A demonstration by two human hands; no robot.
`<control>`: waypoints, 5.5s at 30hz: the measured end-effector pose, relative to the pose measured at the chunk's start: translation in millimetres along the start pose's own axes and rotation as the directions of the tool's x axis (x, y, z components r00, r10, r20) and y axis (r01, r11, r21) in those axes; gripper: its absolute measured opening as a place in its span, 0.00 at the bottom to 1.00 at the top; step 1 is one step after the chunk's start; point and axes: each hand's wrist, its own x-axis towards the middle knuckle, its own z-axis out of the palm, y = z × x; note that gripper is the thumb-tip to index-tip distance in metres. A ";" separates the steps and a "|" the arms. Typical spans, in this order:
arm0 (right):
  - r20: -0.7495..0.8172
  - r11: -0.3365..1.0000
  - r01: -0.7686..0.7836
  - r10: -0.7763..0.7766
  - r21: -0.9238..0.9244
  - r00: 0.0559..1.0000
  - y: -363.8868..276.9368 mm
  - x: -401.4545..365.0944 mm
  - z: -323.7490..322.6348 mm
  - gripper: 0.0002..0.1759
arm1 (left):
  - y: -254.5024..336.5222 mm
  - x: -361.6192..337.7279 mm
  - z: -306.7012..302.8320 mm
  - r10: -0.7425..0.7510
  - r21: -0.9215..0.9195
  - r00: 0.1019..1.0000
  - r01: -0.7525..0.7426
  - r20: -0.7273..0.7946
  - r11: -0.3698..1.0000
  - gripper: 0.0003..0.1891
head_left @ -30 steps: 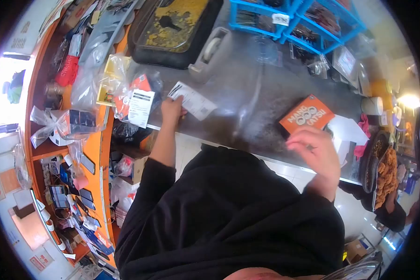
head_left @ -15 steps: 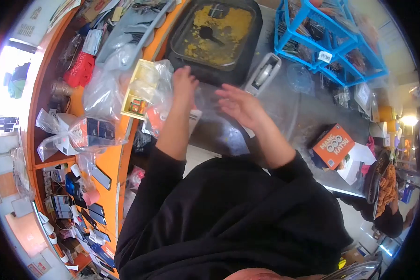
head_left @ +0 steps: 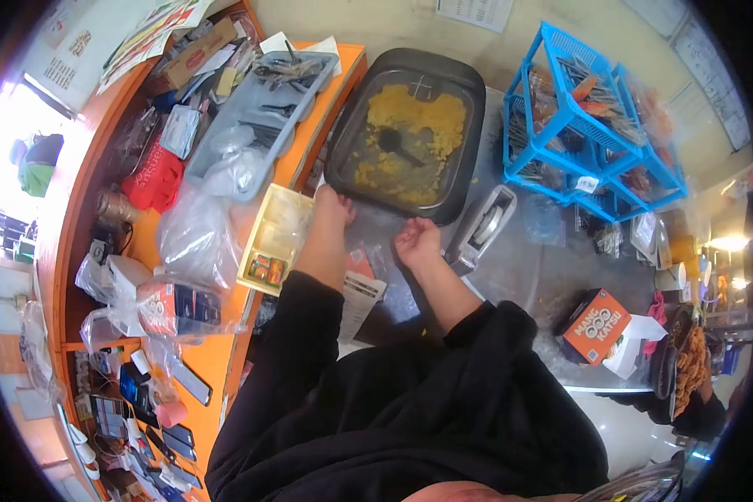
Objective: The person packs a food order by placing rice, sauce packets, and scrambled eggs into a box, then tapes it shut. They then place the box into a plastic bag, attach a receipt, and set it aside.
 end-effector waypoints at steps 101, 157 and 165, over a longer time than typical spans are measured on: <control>0.366 -0.255 0.299 -0.276 -0.920 0.889 -174.6 -81.1 138.5 0.30 | -10.1 -130.3 -9.8 0.346 0.405 0.257 -0.778 0.902 -0.480 0.37; 0.611 -0.405 0.497 -0.227 -0.768 0.759 -205.6 -138.4 128.1 0.16 | -11.2 -50.6 -26.4 0.328 0.458 0.321 -0.587 0.889 -0.668 0.18; 0.706 -0.979 -0.101 0.055 0.178 0.706 -139.5 64.0 147.2 0.10 | -24.2 -42.9 -24.1 0.478 0.455 0.101 -0.523 0.873 -0.721 0.12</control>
